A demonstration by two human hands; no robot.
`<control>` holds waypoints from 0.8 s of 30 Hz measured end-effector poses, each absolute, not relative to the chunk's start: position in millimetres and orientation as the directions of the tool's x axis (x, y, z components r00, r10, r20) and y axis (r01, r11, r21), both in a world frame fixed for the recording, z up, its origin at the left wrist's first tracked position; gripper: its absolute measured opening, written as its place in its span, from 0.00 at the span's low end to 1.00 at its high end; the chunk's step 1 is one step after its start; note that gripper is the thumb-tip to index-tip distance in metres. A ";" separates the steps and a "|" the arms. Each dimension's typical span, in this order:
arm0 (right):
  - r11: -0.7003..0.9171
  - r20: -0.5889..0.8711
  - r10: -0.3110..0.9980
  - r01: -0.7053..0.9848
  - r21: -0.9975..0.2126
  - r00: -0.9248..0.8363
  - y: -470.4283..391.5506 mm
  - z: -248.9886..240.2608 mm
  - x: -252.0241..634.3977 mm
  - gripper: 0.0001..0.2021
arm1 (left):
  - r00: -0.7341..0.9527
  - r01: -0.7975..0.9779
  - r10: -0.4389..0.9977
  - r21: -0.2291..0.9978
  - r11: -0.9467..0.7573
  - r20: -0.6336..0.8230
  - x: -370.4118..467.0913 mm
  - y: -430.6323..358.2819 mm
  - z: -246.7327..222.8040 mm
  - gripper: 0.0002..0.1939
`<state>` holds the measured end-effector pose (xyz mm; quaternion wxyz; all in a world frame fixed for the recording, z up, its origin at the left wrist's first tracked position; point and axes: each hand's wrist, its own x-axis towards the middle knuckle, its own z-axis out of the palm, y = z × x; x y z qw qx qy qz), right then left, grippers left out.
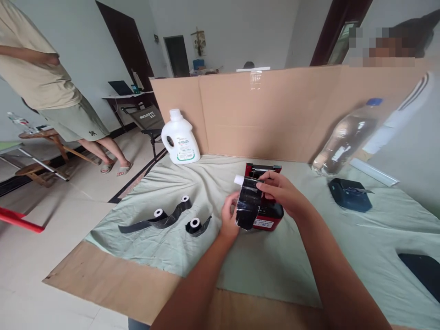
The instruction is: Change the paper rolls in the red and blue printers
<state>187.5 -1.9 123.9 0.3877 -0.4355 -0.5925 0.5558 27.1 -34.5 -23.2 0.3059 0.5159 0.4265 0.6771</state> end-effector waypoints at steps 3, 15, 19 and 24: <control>-0.041 -0.084 0.940 0.134 -0.990 -0.332 -2.9 121.3 185.7 0.15 | -0.327 0.147 0.793 0.857 -0.494 0.513 23.3 -40.3 -17.3 0.33; 0.093 -0.065 0.878 0.303 -0.948 -0.474 -8.8 96.7 162.4 0.07 | -0.572 0.390 0.471 0.728 -0.564 0.671 40.5 -27.2 -7.3 0.27; 0.171 -0.013 0.861 0.314 -0.934 -0.508 -10.8 97.4 159.1 0.06 | -0.577 0.431 0.490 0.753 -0.498 0.654 43.5 -26.0 -13.0 0.27; 0.302 0.072 0.854 0.379 -0.874 -0.515 -4.9 103.0 166.3 0.03 | -0.509 0.464 0.544 0.745 -0.479 0.667 36.4 -34.7 -10.5 0.32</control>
